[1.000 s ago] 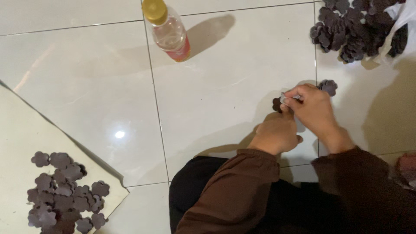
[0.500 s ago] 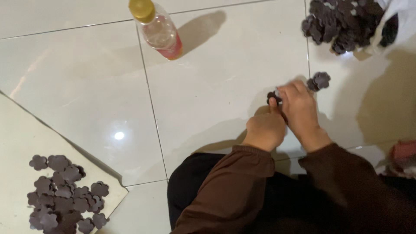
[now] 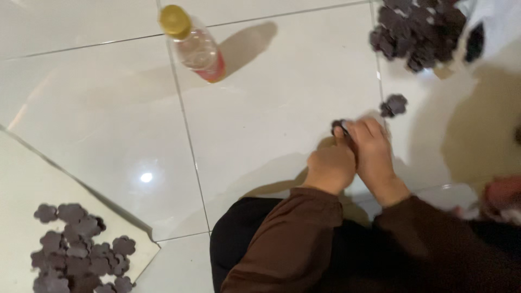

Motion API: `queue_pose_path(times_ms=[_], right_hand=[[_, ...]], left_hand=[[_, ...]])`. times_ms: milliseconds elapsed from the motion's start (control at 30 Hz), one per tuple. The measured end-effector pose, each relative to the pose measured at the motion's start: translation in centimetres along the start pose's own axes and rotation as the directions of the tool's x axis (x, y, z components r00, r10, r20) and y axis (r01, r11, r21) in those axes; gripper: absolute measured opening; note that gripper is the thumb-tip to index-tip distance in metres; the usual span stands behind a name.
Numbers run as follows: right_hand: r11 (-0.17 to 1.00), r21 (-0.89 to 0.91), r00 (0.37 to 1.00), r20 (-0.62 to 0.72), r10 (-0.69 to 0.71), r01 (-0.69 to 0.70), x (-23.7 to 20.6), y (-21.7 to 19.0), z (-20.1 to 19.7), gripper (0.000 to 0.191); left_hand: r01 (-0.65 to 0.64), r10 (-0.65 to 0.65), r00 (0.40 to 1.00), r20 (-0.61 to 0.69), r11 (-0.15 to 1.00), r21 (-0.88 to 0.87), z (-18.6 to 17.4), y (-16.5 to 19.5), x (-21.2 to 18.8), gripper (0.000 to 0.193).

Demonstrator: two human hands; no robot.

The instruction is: The person sits on the floor and wipes small dark flower-shaped objects with a white cloth. They handle the items one by one, rubbing them against the cloth to remove residue, and place the cleaned pieces onto a nearby board.

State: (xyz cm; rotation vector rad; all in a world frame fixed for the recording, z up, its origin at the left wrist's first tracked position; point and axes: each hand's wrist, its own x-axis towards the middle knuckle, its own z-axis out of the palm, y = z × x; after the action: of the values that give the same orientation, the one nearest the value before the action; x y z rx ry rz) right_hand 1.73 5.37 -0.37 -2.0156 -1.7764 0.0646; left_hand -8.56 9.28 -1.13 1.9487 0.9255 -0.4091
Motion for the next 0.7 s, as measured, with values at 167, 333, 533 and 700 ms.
queue_pose_path(times_ms=[167, 333, 533, 700], right_hand=[[0.998, 0.045, 0.999, 0.005, 0.049, -0.049, 1.4, 2.2, -0.7, 0.003], [0.987, 0.162, 0.996, 0.093, -0.015, 0.0, 1.8, 1.8, -0.3, 0.01], [0.994, 0.086, 0.969, 0.243, 0.047, -0.07, 3.5, 2.0, -0.1, 0.01], [0.991, 0.136, 0.935, 0.352, -0.038, -0.01, 4.5, 1.2, -0.4, 0.01]], left_hand=[[0.007, -0.007, 0.999, 0.031, 1.0, -0.006, -0.5, 0.0, 0.1, 0.062], [-0.038, 0.036, 0.999, 0.017, 0.996, 0.081, -0.1, 0.2, 0.0, 0.08], [-0.068, 0.071, 0.981, -0.182, 0.997, 0.023, 0.6, 0.0, 0.1, 0.07], [-0.065, 0.068, 0.997, -0.043, 0.995, 0.07, 0.1, 0.1, 0.1, 0.075]])
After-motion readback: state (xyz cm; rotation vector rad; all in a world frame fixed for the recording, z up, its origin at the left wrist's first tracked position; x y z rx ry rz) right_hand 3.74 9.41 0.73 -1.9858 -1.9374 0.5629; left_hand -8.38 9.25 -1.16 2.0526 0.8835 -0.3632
